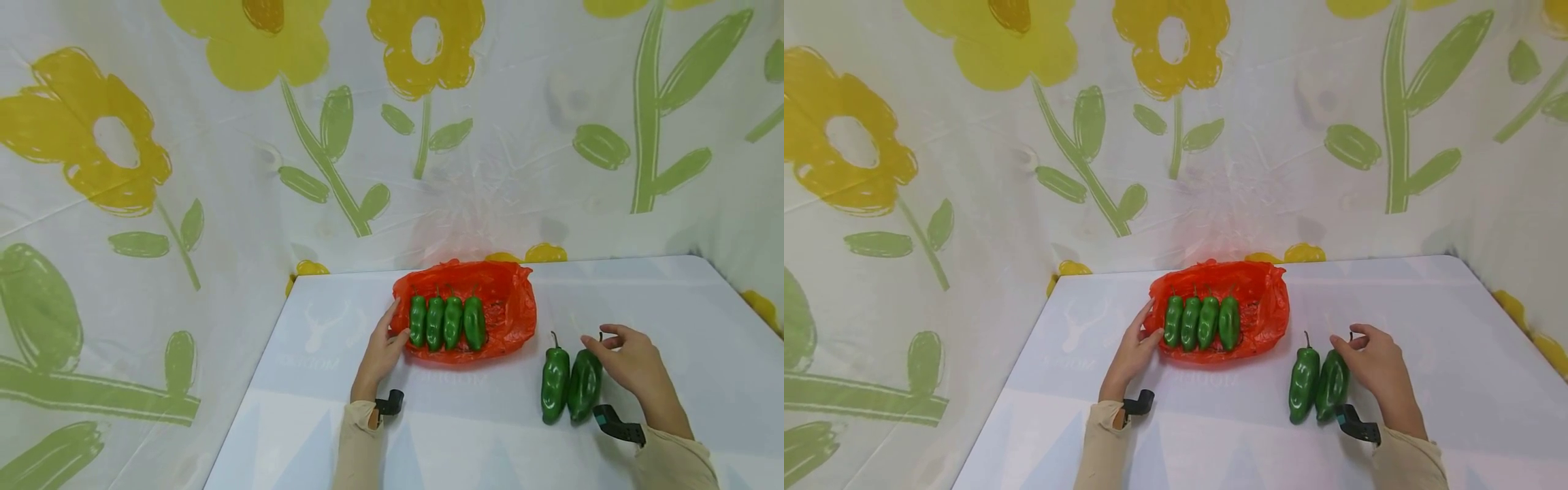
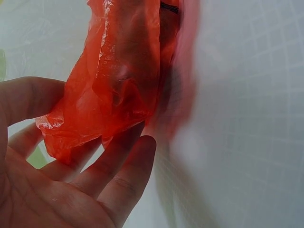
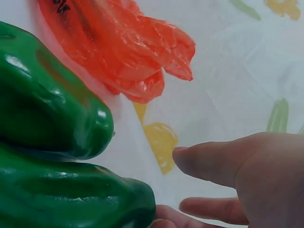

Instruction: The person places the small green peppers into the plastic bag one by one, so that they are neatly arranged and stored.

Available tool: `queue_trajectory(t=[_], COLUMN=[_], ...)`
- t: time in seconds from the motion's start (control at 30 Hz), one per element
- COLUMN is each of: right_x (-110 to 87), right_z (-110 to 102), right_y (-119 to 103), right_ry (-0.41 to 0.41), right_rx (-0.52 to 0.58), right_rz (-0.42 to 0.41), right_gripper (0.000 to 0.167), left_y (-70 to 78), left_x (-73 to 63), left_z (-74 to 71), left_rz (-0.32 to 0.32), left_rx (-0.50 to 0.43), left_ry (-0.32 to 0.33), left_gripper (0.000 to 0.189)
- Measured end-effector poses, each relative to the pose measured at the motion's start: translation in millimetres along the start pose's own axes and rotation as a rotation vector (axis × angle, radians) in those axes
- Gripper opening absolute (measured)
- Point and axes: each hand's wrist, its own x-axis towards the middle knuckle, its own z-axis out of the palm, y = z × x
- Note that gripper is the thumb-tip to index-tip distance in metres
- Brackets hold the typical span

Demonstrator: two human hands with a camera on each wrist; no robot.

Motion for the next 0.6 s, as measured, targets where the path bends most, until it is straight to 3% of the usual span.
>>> queue_trajectory(t=[0.27,0.6], right_x=[1.3,1.2], right_z=[1.7,2.1], right_y=[2.3,6.3], right_ry=[-0.063,-0.207], right_rx=[-0.035,-0.022], right_rz=[0.019,0.024], right_gripper=[0.078,0.083], left_y=[0.5,1.6], left_x=[-0.8,-1.0], left_z=[0.1,0.5], left_rz=[-0.001,-0.007], left_rx=[0.006,0.002], left_ry=[0.000,0.000], left_gripper=[0.068,0.068])
